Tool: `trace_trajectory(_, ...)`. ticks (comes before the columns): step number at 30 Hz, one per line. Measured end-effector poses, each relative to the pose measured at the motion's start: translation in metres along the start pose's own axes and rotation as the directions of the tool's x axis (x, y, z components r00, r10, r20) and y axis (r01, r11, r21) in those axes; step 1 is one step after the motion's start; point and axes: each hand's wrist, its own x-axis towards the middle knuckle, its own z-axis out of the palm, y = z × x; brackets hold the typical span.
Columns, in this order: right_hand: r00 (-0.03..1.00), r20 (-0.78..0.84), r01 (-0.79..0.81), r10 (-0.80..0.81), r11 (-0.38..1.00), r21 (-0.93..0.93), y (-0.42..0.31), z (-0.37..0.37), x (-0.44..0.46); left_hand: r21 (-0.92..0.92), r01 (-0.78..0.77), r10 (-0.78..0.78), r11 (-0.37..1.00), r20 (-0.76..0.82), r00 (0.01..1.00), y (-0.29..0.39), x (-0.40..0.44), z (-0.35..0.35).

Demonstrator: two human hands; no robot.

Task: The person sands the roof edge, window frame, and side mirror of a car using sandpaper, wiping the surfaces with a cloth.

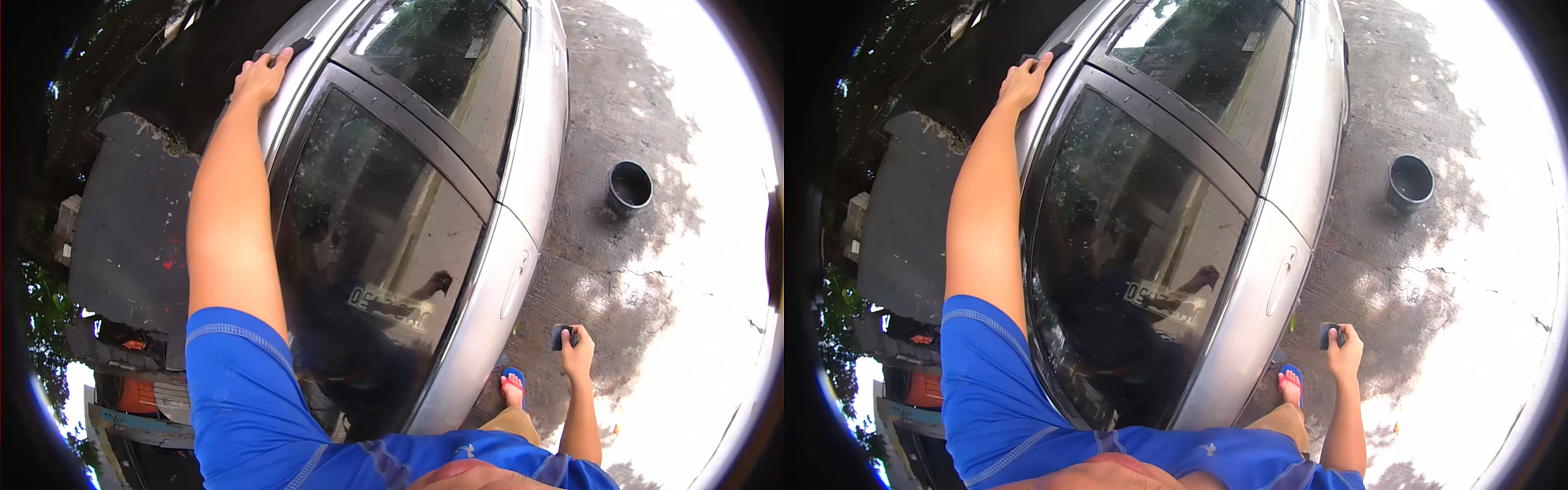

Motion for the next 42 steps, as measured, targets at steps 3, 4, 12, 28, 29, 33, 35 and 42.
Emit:
trace_trajectory(3, 1.000, -0.023, -0.011, 0.010, 0.999, -0.049, 0.015, -0.004, -0.006, -0.036, 0.005, 0.008, 0.999, 0.367, 0.930, -0.048, 0.004, -0.048)
trace_trajectory(4, 0.999, -0.030, -0.032, 0.030, 0.997, -0.069, 0.013, -0.001, -0.006, 0.041, -0.036, 0.020, 0.999, 0.349, 0.937, -0.043, -0.022, -0.063)
trace_trajectory(12, 0.958, 0.188, 0.200, -0.215, 0.975, 0.095, -0.088, 0.051, 0.009, -0.181, 0.074, -0.098, 0.981, -0.128, 0.987, -0.046, -0.170, -0.021)
trace_trajectory(28, 0.889, 0.408, 0.242, -0.206, 0.970, -0.036, -0.041, 0.059, -0.252, 0.043, -0.469, 0.463, 0.882, -0.258, 0.848, -0.098, -0.518, -0.052)
trace_trajectory(29, 0.877, 0.432, 0.247, -0.209, 0.968, -0.033, -0.034, 0.055, -0.269, 0.035, -0.532, 0.517, 0.846, -0.303, 0.801, -0.112, -0.552, -0.059)
trace_trajectory(33, 0.848, 0.472, 0.285, -0.243, 0.958, -0.019, -0.045, 0.034, -0.322, -0.015, -0.555, 0.488, 0.832, -0.458, 0.743, -0.194, -0.655, -0.064)
trace_trajectory(35, 0.846, 0.515, 0.161, -0.139, 0.987, 0.003, -0.028, 0.035, -0.342, -0.214, -0.401, 0.262, 0.891, -0.480, 0.837, -0.234, -0.679, -0.050)
trace_trajectory(42, 0.779, 0.538, 0.352, -0.321, 0.935, 0.048, -0.101, 0.033, -0.387, -0.338, -0.307, 0.097, 0.890, -0.517, 0.851, -0.245, -0.753, 0.014)
